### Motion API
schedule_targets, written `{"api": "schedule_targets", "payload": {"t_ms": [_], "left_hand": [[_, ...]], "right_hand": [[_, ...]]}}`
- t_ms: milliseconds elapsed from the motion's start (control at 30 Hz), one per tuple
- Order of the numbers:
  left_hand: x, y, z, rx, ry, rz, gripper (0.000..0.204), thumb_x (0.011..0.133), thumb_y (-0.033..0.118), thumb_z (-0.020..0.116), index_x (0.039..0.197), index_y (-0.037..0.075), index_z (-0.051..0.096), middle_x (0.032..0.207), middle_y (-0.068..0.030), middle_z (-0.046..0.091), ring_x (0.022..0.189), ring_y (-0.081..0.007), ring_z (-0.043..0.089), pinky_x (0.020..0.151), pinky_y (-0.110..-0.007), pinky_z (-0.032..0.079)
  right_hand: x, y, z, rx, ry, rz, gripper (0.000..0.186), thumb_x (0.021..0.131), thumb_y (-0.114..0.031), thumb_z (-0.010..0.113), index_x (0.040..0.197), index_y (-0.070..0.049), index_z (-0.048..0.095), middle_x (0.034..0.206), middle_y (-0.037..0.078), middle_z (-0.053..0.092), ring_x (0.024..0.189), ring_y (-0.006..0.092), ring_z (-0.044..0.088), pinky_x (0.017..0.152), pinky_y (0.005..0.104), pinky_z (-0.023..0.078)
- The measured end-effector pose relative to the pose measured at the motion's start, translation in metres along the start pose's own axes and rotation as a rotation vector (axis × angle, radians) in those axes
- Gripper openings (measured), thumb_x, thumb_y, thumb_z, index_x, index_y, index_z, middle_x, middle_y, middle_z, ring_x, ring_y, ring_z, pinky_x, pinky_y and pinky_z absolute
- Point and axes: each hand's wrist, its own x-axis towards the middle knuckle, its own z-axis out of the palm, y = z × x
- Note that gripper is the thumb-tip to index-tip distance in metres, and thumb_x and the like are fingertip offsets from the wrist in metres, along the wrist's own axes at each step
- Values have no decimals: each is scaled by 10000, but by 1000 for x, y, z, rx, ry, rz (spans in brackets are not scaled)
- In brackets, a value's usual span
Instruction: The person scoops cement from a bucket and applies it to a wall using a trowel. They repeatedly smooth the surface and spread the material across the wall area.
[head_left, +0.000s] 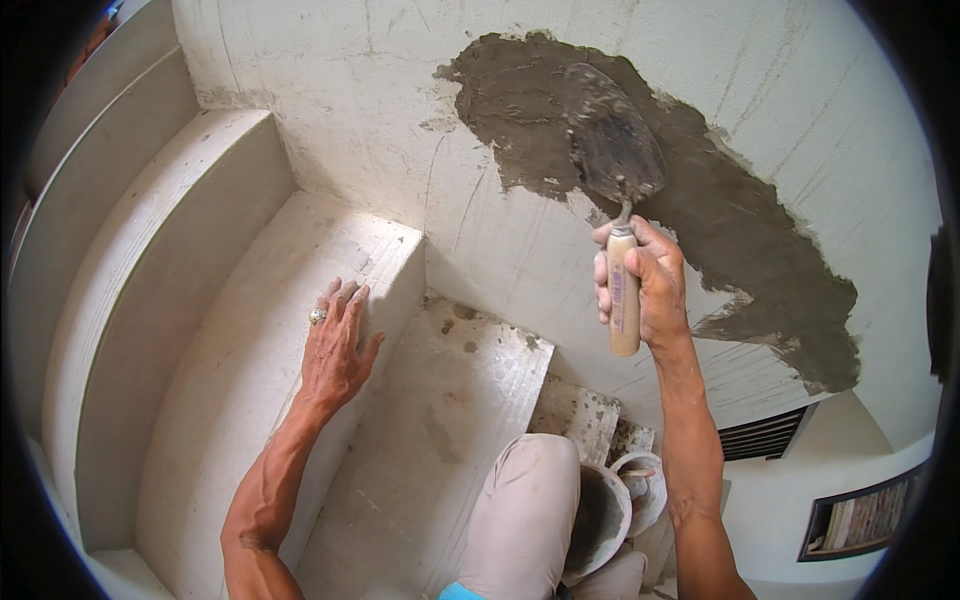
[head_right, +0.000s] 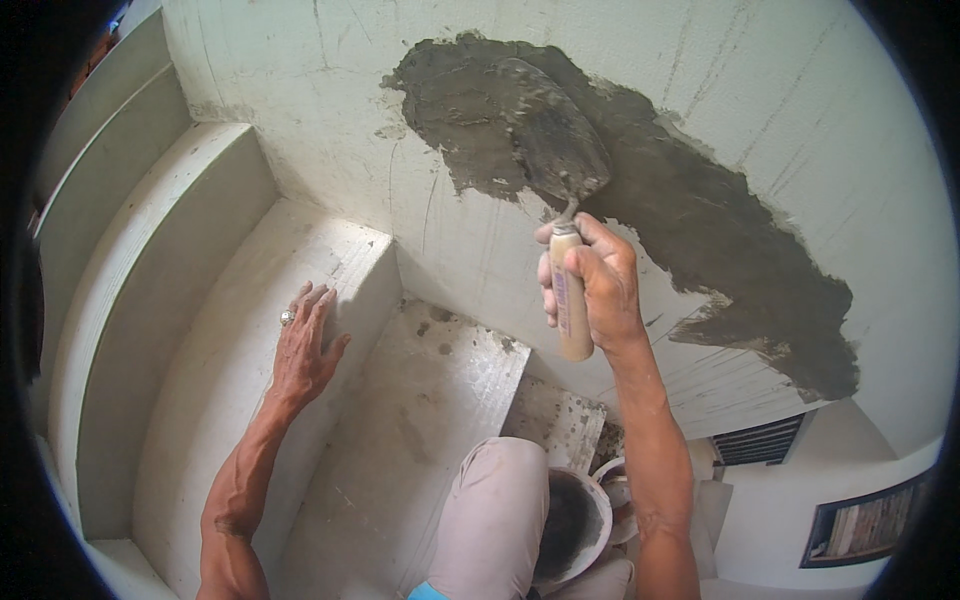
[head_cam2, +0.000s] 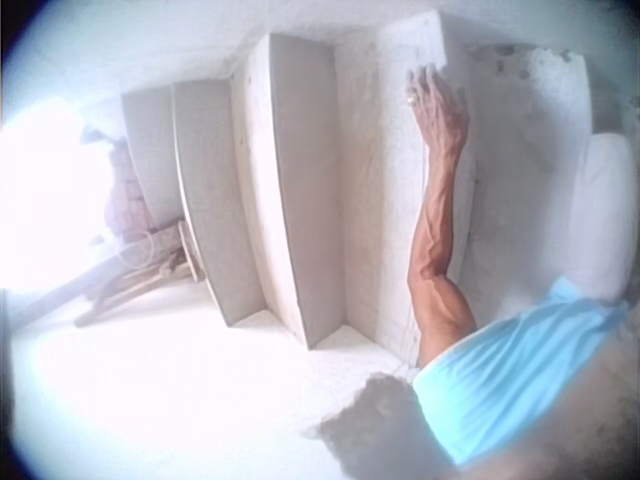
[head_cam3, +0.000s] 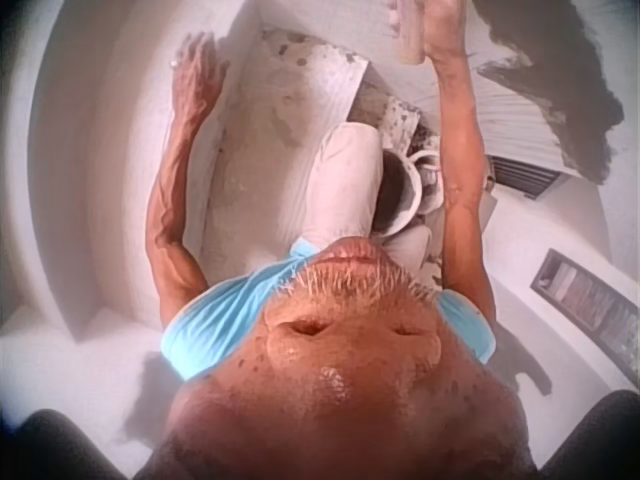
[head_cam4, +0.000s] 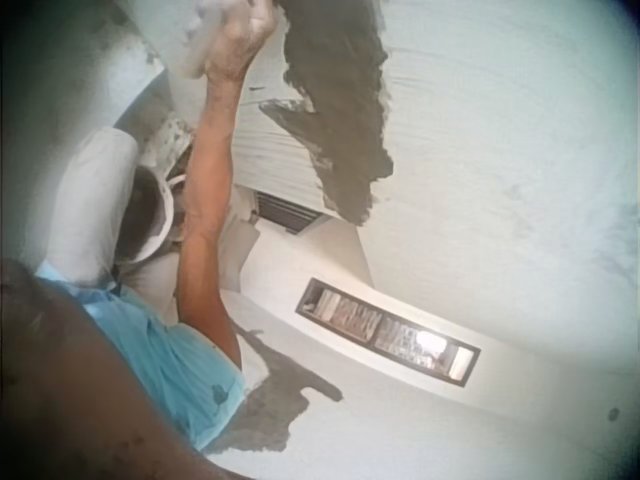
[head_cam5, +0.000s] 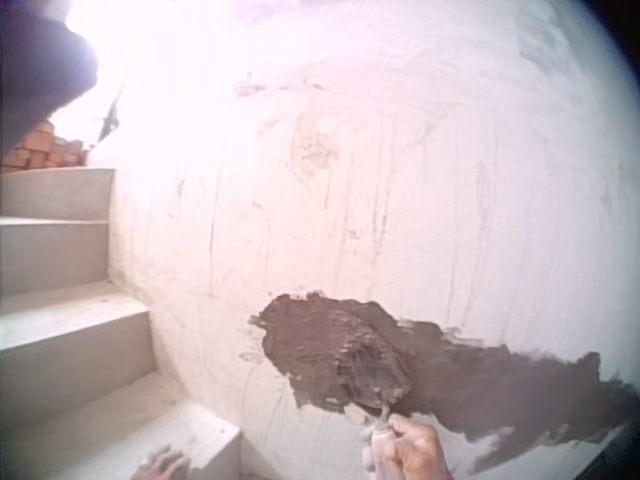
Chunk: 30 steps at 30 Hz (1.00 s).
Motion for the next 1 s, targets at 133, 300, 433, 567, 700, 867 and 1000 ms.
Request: {"api": "schedule_targets", "payload": {"t_ms": [133,300,433,567,700,867,1000], "left_hand": [[0,-1,0,4,7,10,682,860,153,777,1461,30,478,1517,-183,469,1487,-389,347,1215,-492,336],[1,1,1,0,13,14,672,861,154,776,1454,30,484,1513,-184,473,1485,-390,350,1212,-493,339],[2,2,0,-22,10,3,668,858,157,781,1445,29,490,1509,-180,477,1482,-389,355,1209,-494,342],[0,1,-1,-9,9,-1,668,855,158,785,1441,28,491,1504,-179,481,1479,-388,360,1209,-493,341],[0,0,1,8,11,8,673,855,150,785,1445,25,486,1504,-183,482,1480,-388,360,1212,-493,336],[0,2,-2,13,-17,-4,679,873,169,772,1463,20,472,1518,-185,466,1486,-387,342,1222,-491,320],[2,0,0,9,-18,10,680,878,177,768,1469,22,468,1519,-185,463,1484,-391,338,1219,-491,321]], "right_hand": [[-16,4,-12,-1,44,-23,629,914,-528,717,1133,49,593,733,95,637,504,134,612,405,284,518],[-25,2,-10,-2,31,-54,586,944,-498,684,1135,48,597,743,98,641,514,138,617,420,291,523],[-7,1,-6,-66,-37,4,504,968,-427,634,1122,52,607,741,105,642,504,138,609,420,289,519],[-3,-8,-10,-97,-2,36,459,969,-384,612,1102,56,618,730,103,639,491,135,600,414,285,513],[-18,-9,-31,-90,65,12,477,956,-401,625,1085,57,623,721,103,634,481,133,595,404,281,505],[-39,-9,-36,-120,72,6,559,931,-456,671,1108,68,592,731,115,631,485,155,614,393,295,527],[-36,-18,-17,-153,49,1,476,947,-391,605,1099,60,604,721,105,626,493,139,603,413,285,507]]}}
